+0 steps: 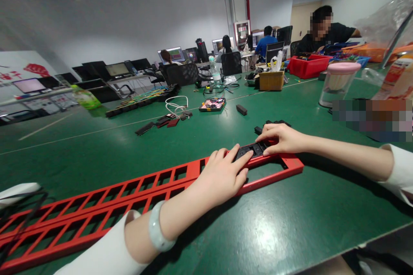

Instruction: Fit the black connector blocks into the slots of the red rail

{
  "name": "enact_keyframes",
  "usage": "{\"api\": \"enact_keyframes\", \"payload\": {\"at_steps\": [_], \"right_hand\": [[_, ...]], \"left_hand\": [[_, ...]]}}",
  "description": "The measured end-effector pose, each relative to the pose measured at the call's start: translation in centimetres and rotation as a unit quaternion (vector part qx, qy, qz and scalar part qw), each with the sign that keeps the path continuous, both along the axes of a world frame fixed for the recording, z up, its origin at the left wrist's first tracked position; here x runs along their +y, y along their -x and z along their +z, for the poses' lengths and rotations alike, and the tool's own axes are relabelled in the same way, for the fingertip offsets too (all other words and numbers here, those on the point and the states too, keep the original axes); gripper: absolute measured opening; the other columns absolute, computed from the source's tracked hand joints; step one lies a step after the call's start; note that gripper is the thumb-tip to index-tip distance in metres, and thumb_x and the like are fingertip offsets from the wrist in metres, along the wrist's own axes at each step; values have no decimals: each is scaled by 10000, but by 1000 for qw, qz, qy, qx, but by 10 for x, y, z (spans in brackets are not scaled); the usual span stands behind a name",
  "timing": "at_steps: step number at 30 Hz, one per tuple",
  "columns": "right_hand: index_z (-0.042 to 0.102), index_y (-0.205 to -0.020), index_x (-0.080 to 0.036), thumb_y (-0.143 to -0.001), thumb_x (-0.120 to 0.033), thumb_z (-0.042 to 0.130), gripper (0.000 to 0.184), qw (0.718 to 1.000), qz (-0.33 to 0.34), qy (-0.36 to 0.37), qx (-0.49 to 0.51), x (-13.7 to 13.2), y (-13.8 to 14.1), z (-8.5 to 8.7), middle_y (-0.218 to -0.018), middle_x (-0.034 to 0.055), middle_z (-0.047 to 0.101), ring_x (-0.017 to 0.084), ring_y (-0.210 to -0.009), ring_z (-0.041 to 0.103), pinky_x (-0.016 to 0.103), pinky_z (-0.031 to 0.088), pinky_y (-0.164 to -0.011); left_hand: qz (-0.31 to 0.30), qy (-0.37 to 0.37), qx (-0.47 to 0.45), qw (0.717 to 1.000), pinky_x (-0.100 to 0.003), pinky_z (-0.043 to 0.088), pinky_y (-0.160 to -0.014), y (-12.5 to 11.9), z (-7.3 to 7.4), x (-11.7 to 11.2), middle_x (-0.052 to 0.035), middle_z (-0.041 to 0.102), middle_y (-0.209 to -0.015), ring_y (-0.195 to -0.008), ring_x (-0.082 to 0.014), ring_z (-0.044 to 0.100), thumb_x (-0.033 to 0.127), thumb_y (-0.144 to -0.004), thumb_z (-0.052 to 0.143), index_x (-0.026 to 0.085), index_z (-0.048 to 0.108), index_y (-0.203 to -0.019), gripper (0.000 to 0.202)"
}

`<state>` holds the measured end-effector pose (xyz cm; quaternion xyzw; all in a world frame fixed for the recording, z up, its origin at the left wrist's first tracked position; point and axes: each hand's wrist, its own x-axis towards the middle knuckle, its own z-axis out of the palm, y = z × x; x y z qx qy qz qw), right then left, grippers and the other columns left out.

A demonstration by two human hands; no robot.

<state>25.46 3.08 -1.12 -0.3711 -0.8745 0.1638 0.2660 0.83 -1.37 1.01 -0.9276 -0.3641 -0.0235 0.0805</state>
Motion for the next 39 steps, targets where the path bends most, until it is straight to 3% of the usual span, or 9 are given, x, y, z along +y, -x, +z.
{"api": "enact_keyframes", "payload": {"at_steps": [17, 19, 22, 25, 28, 39], "right_hand": [[625, -1050, -164, -731, -440, 613, 422, 999, 28, -30, -9, 1, -2, -5, -866, 66, 560, 171, -796, 547, 304, 447, -724], [610, -1068, -160, -757, -429, 589, 412, 999, 32, -43, 8, 0, -2, -8, -901, 79, 566, 179, -836, 550, 318, 449, -763], [597, -1081, -156, -805, -394, 539, 369, 997, 32, -60, 27, -1, -2, -12, -942, 97, 575, 187, -883, 552, 335, 448, -808], [613, -1060, -150, -835, -370, 499, 335, 997, 31, -69, 19, -1, -3, -14, -953, 108, 576, 187, -892, 557, 336, 453, -820], [627, -1049, -144, -832, -375, 502, 341, 997, 35, -73, 8, -2, -3, -13, -965, 116, 574, 193, -901, 560, 340, 460, -823], [632, -1067, -152, -827, -390, 507, 360, 997, 38, -70, -19, -6, -1, -8, -993, 121, 574, 201, -913, 571, 348, 468, -837]], "left_hand": [[0, -4, 6, 1000, -462, 334, -894, 0, -1, 0, -87, 366, -1378, -1069, -279, 460, 389, -902, 307, 308, 340, -1332, 438], [1, 3, -1, 1000, -453, 328, -915, 0, 0, 1, -92, 361, -1383, -1096, -274, 455, 383, -898, 313, 275, 309, -1349, 464], [28, 15, -8, 999, -408, 314, -966, 1, 1, 3, -158, 343, -1383, -1175, -264, 418, 386, -879, 338, 116, 203, -1386, 590], [75, 17, 13, 997, -365, 307, -995, 2, 3, 6, -225, 329, -1371, -1222, -273, 387, 407, -860, 352, -2, 276, -1334, 631], [84, 14, 36, 996, -358, 312, -1000, 3, 4, 7, -233, 369, -1343, -1210, -280, 410, 409, -861, 339, -4, 396, -1264, 581], [93, 0, 53, 994, -371, 305, -1017, 1, 4, 5, -216, 432, -1303, -1209, -273, 416, 393, -875, 307, -10, 407, -1270, 573]]}}
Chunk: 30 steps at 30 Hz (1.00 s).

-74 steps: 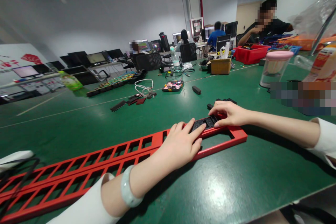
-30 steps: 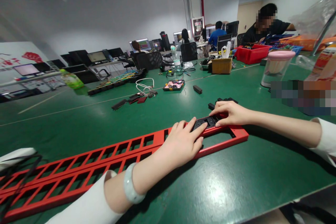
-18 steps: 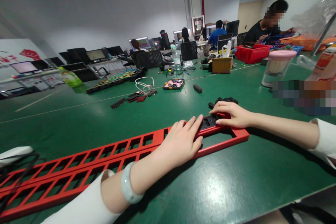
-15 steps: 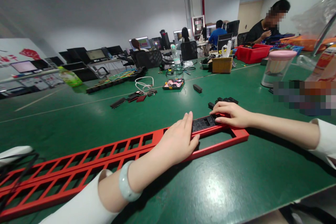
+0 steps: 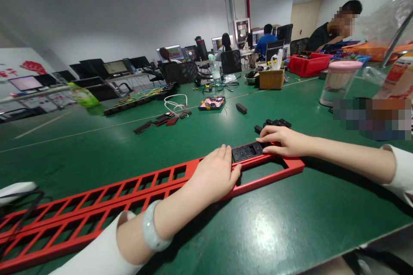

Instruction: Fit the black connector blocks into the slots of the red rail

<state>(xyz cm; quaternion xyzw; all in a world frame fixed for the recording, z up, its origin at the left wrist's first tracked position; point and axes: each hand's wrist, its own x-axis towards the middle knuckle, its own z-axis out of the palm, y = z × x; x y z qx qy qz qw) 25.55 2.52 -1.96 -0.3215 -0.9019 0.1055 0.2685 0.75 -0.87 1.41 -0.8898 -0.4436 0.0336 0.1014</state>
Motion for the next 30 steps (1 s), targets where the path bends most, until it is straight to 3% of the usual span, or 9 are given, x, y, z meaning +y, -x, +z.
{"api": "enact_keyframes", "payload": {"at_steps": [14, 22, 30], "right_hand": [[625, -1036, -116, -868, -364, 432, 356, 993, 8, -37, -115, -5, 2, 14, -975, 138, 556, 205, -901, 559, 331, 472, -811], [605, -1077, -111, -874, -360, 423, 369, 992, 4, -43, -115, -5, 1, 11, -999, 139, 551, 202, -915, 561, 329, 473, -814], [612, -1030, -83, -883, -310, 405, 341, 978, -4, -118, -170, -7, 6, 11, -973, 154, 550, 210, -890, 555, 328, 478, -784]], "left_hand": [[-9, -5, -5, 1000, -374, 320, -1006, 1, -2, 0, -225, 438, -1295, -1195, -283, 429, 388, -881, 303, -21, 402, -1272, 574], [-14, -18, 2, 1000, -365, 314, -1011, 1, -3, 1, -218, 449, -1288, -1187, -276, 438, 378, -887, 292, -13, 410, -1268, 558], [-13, -26, 13, 1000, -358, 315, -1009, 2, -4, 1, -207, 458, -1285, -1179, -268, 449, 383, -889, 288, 0, 412, -1268, 553]]}}
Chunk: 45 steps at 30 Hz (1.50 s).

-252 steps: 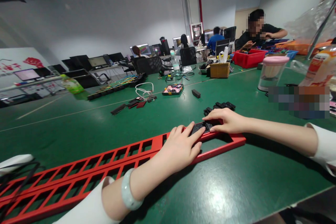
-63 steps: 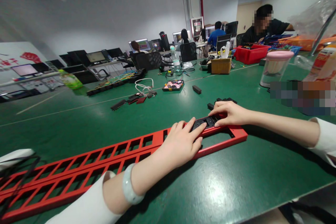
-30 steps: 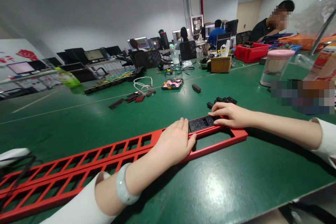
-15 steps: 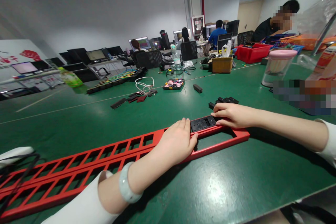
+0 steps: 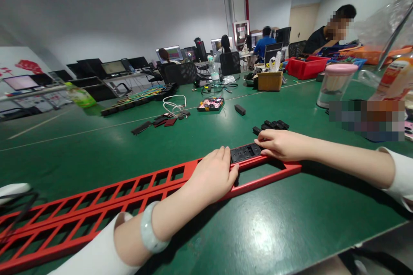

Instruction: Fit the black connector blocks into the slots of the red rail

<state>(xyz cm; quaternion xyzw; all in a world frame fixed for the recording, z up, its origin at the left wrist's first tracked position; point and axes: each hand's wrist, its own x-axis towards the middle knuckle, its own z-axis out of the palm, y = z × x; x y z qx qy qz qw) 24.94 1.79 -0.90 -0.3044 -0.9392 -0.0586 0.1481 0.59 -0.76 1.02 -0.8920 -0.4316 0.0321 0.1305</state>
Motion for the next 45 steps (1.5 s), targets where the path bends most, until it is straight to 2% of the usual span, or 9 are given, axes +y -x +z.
{"api": "enact_keyframes", "payload": {"at_steps": [4, 9, 14, 18, 21, 24, 27, 36, 45], "right_hand": [[622, -995, -81, -885, -287, 397, 324, 1000, 11, -22, -10, -1, 2, -1, -951, 154, 559, 206, -871, 550, 334, 474, -781], [607, -1051, -102, -880, -245, 397, 307, 999, 12, -48, 22, 4, -2, -5, -966, 150, 577, 208, -905, 536, 350, 464, -789], [609, -1068, -131, -850, -204, 440, 286, 987, -57, -97, 113, 27, -10, -17, -988, 136, 610, 226, -993, 498, 381, 440, -843], [559, -1162, -185, -798, -238, 530, 369, 988, -90, -49, 115, 47, -14, -24, -1142, 103, 588, 254, -1124, 423, 442, 386, -920], [543, -1189, -236, -786, -278, 541, 405, 988, -137, 6, 75, 56, -15, -25, -1250, 81, 529, 300, -1195, 353, 515, 358, -903], [549, -1186, -261, -803, -335, 511, 392, 982, -180, 58, 25, 61, -13, -25, -1278, 70, 508, 336, -1208, 330, 551, 344, -870], [537, -1198, -263, -810, -336, 499, 397, 978, -194, 75, 5, 61, -10, -25, -1285, 67, 502, 341, -1203, 334, 538, 339, -854], [599, -1106, -223, -823, -263, 493, 304, 980, -194, 23, 24, 54, -3, -28, -1182, 98, 581, 306, -1119, 414, 471, 307, -838], [487, -1222, -117, -823, -276, 509, 430, 981, -151, -112, 36, 40, -2, -21, -1100, 176, 570, 285, -1040, 467, 469, 348, -856]], "left_hand": [[0, 2, -6, 1000, -365, 322, -1005, 0, 0, 1, -207, 459, -1284, -1174, -269, 452, 383, -890, 286, 0, 408, -1271, 554], [0, 6, -3, 1000, -369, 326, -1004, -1, 2, 0, -205, 465, -1280, -1178, -267, 449, 376, -892, 284, -3, 416, -1266, 549], [-5, 4, -12, 1000, -374, 329, -1001, 0, 3, -3, -215, 472, -1269, -1165, -275, 460, 364, -888, 297, -16, 423, -1254, 543], [-13, 3, -25, 1000, -388, 355, -973, 2, 1, -4, -217, 493, -1244, -1144, -282, 476, 362, -884, 305, -18, 428, -1242, 537], [-17, -1, -32, 999, -390, 379, -944, 4, -1, -4, -213, 515, -1220, -1133, -284, 485, 362, -885, 301, -14, 431, -1235, 531], [-20, -4, -39, 999, -388, 391, -924, 5, -3, -4, -207, 531, -1201, -1126, -282, 489, 359, -886, 296, -9, 437, -1227, 521], [-21, -5, -44, 999, -385, 391, -918, 5, -4, -3, -204, 534, -1196, -1126, -281, 488, 358, -884, 301, 0, 449, -1214, 509], [-21, 1, -51, 998, -398, 393, -897, 4, -2, -4, -208, 546, -1170, -1102, -288, 498, 351, -874, 326, 2, 459, -1194, 492], [-29, 3, -56, 998, -407, 380, -914, 2, 2, -3, -215, 540, -1172, -1082, -283, 507, 346, -888, 305, -9, 452, -1197, 493]]}}
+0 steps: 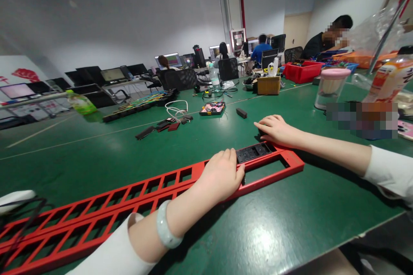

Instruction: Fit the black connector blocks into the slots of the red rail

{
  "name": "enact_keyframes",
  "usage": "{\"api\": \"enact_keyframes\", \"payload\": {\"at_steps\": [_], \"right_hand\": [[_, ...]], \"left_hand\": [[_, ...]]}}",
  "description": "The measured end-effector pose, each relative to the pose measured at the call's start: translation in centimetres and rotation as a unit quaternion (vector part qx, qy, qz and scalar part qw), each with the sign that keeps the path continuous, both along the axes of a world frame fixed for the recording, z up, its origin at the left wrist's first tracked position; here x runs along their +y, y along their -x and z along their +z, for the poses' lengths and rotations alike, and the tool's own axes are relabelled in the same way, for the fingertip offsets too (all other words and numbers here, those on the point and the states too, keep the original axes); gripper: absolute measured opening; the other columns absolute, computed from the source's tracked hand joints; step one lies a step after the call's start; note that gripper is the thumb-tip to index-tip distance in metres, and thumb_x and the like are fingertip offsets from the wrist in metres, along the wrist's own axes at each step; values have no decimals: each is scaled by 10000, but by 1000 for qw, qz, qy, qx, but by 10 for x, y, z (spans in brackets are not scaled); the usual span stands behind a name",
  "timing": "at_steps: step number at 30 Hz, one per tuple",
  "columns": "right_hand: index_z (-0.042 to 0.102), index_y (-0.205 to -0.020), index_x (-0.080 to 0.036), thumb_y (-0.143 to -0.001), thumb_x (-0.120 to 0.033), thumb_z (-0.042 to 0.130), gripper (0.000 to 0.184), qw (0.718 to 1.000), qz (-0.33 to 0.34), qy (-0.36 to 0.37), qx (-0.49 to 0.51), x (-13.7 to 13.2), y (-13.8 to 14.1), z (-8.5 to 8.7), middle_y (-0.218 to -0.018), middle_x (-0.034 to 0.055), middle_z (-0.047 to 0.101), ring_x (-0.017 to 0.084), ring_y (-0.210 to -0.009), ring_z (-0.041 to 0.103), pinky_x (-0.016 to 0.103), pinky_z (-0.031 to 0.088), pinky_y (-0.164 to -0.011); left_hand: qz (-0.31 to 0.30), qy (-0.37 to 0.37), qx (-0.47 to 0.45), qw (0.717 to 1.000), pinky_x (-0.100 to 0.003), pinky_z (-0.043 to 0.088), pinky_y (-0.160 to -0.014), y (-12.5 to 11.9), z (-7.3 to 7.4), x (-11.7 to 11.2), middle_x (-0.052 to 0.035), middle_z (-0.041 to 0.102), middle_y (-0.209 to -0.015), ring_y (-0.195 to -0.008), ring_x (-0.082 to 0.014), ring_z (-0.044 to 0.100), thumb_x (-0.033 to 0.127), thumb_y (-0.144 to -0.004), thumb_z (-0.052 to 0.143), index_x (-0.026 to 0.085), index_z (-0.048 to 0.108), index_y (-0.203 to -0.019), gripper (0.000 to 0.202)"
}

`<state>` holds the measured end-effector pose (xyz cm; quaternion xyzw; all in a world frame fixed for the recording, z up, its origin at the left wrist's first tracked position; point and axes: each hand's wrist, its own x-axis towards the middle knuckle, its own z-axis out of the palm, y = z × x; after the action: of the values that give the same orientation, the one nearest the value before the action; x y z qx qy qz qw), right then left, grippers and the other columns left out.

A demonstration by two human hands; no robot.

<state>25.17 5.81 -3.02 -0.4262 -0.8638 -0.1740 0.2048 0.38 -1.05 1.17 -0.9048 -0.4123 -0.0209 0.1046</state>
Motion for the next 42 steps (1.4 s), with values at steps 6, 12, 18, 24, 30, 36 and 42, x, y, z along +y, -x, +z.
{"api": "enact_keyframes", "payload": {"at_steps": [6, 12, 18, 24, 30, 36, 42], "right_hand": [[495, -1189, -74, -846, -300, 475, 411, 998, 43, -46, 6, -15, 3, 7, -1102, 195, 542, 259, -969, 520, 400, 454, -800], [463, -1218, -143, -828, -319, 512, 430, 977, 130, -22, 168, -44, 19, 14, -1073, 150, 526, 207, -977, 536, 353, 484, -826], [447, -1236, -172, -762, -322, 604, 521, 942, 199, 115, 243, -77, 40, 17, -1071, 124, 544, 196, -981, 554, 340, 488, -837], [480, -1200, -161, -765, -312, 603, 476, 939, 213, 164, 215, -84, 48, 16, -1091, 133, 556, 210, -1026, 536, 362, 466, -881], [482, -1191, -133, -786, -294, 570, 445, 947, 215, 162, 174, -84, 61, 17, -1098, 150, 546, 215, -1018, 534, 363, 470, -876], [496, -1180, -150, -775, -306, 584, 443, 940, 222, 183, 185, -81, 59, 16, -1086, 135, 559, 213, -1007, 545, 359, 470, -871], [522, -1160, -181, -722, -299, 644, 470, 915, 228, 206, 260, -78, 53, 21, -1044, 102, 603, 198, -969, 573, 325, 476, -838]], "left_hand": [[5, 5, 6, 1000, -406, 357, -950, -1, 1, 0, -218, 520, -1201, -1099, -281, 498, 343, -885, 318, -13, 447, -1209, 499], [9, 10, 16, 1000, -404, 341, -969, -1, 1, 0, -217, 500, -1228, -1124, -281, 477, 338, -885, 316, -13, 434, -1225, 503], [0, 3, 10, 1000, -394, 354, -951, 0, -2, 1, -203, 524, -1202, -1114, -278, 485, 323, -879, 313, -2, 437, -1219, 486], [-4, -5, 22, 1000, -396, 338, -960, 1, -3, 1, -212, 503, -1227, -1123, -281, 477, 246, -853, 301, -22, 432, -1216, 470], [-11, -1, 28, 1000, -386, 350, -944, 2, -6, 2, -191, 519, -1218, -1137, -269, 467, 206, -829, 308, 5, 461, -1188, 439], [-7, 10, 39, 999, -388, 332, -967, 2, -3, 3, -205, 480, -1261, -1148, -263, 461, 208, -830, 295, -23, 413, -1237, 482], [-3, 13, 37, 999, -371, 318, -987, 2, -3, 4, -177, 484, -1271, -1164, -241, 457, 234, -839, 295, 7, 414, -1244, 479]]}}
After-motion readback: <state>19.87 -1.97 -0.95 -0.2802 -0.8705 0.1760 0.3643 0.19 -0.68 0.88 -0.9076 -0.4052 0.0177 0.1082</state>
